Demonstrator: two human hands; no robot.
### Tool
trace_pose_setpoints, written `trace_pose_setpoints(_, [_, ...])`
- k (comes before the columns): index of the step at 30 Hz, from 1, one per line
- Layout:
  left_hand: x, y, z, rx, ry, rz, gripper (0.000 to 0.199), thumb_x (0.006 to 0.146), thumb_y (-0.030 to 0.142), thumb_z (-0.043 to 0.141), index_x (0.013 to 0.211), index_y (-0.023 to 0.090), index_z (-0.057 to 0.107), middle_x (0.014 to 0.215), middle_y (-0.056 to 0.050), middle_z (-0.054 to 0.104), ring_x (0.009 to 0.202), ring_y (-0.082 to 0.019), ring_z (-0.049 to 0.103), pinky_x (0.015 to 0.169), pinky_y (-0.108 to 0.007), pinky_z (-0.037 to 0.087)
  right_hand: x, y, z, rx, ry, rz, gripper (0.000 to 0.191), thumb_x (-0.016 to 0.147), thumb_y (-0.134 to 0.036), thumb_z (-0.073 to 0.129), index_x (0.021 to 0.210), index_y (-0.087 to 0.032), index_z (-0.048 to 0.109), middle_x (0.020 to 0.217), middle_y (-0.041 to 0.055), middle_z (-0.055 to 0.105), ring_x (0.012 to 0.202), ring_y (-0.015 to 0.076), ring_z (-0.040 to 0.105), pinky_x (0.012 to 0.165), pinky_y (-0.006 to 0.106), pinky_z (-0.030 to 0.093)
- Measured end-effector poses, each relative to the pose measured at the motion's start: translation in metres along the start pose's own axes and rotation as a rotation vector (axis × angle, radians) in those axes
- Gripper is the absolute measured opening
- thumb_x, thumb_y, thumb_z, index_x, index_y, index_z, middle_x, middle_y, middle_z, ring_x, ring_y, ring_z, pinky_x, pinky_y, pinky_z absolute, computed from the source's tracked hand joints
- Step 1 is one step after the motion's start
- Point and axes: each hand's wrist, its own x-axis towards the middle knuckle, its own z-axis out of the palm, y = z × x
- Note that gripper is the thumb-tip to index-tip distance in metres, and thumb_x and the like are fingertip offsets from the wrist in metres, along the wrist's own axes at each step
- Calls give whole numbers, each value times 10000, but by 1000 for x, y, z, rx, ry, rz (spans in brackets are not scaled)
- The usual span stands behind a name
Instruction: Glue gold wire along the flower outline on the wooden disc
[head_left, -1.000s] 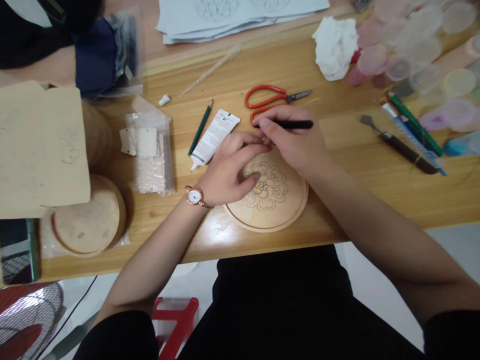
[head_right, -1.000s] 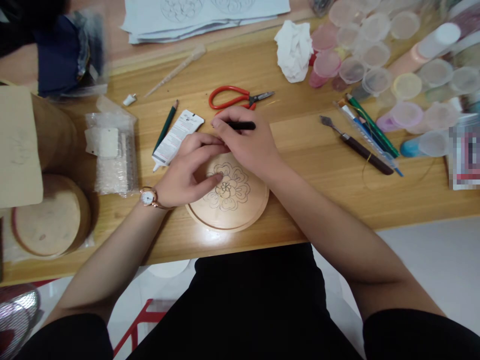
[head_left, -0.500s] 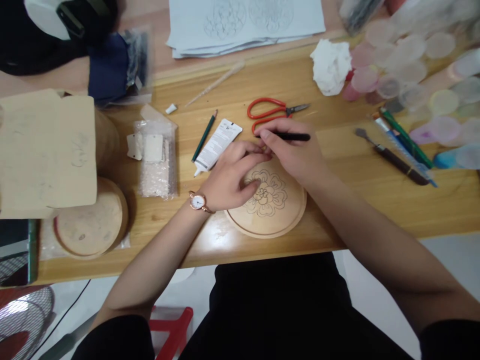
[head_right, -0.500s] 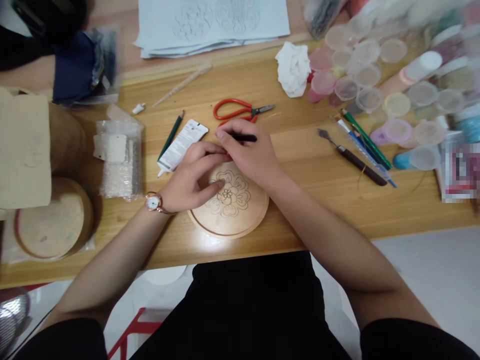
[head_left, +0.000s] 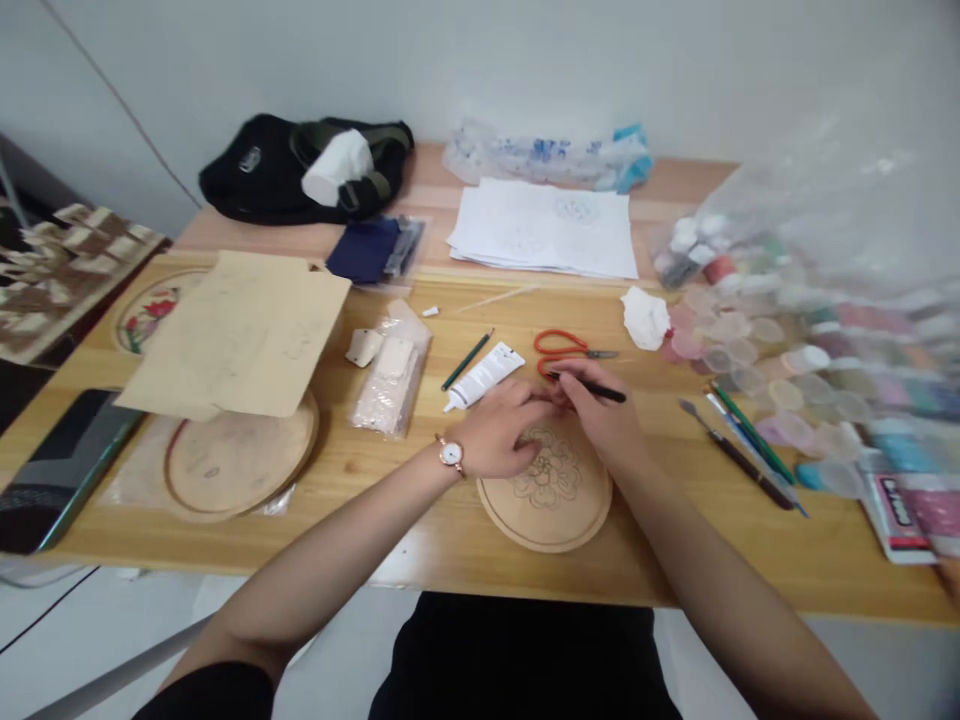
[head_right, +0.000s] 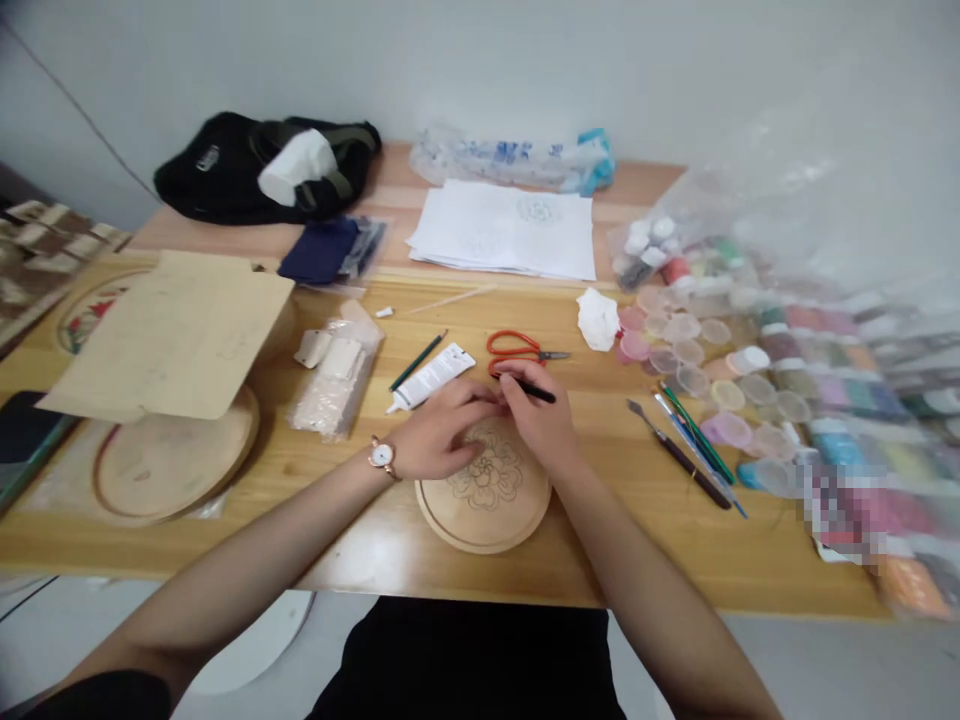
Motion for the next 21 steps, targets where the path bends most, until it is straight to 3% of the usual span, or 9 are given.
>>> trace_pose_setpoints(4, [-1, 0, -1, 19, -4, -4, 491, 754, 202, 587, 1244, 171, 585, 1236, -125, 565, 1153, -290, 517, 1029, -483, 437, 5, -6, -13, -123, 91, -67, 217, 727, -432, 674, 797, -242, 597, 733, 15, 673, 665, 179, 639, 609, 319, 538])
trace_pose_setpoints(8, [-2, 1, -2, 26, -14, -3, 498, 755, 200, 587, 1252, 162, 582, 1237, -128, 567, 1161, -293, 511, 1030, -481, 434, 9, -16, -45, -260, 160, -118, 235, 752, -469, 631, 813, -242, 628, 682, 19, 668, 631, 188, 643, 622, 348, 550])
trace_pose_setpoints(15, [-1, -1, 1, 13, -15, -16, 479, 744, 195, 591, 1223, 164, 590, 1230, -125, 572, 1159, -294, 510, 1036, -486, 427, -21, -11, -84, -667, 9, -136, 281, 767, -439, 564, 913, -239, 698, 857, 87, 747, 712, 252, 695, 607, 402, 569])
trace_pose_setpoints(21, [-1, 1, -1, -12, 1, -29, 448, 744, 217, 606, 1189, 170, 601, 1206, -124, 573, 1169, -298, 512, 1049, -485, 424, -41, 6, -85, -1010, -81, -168, 334, 837, -295, 449, 1050, -203, 689, 1090, 163, 724, 1019, 343, 687, 886, 533, 554])
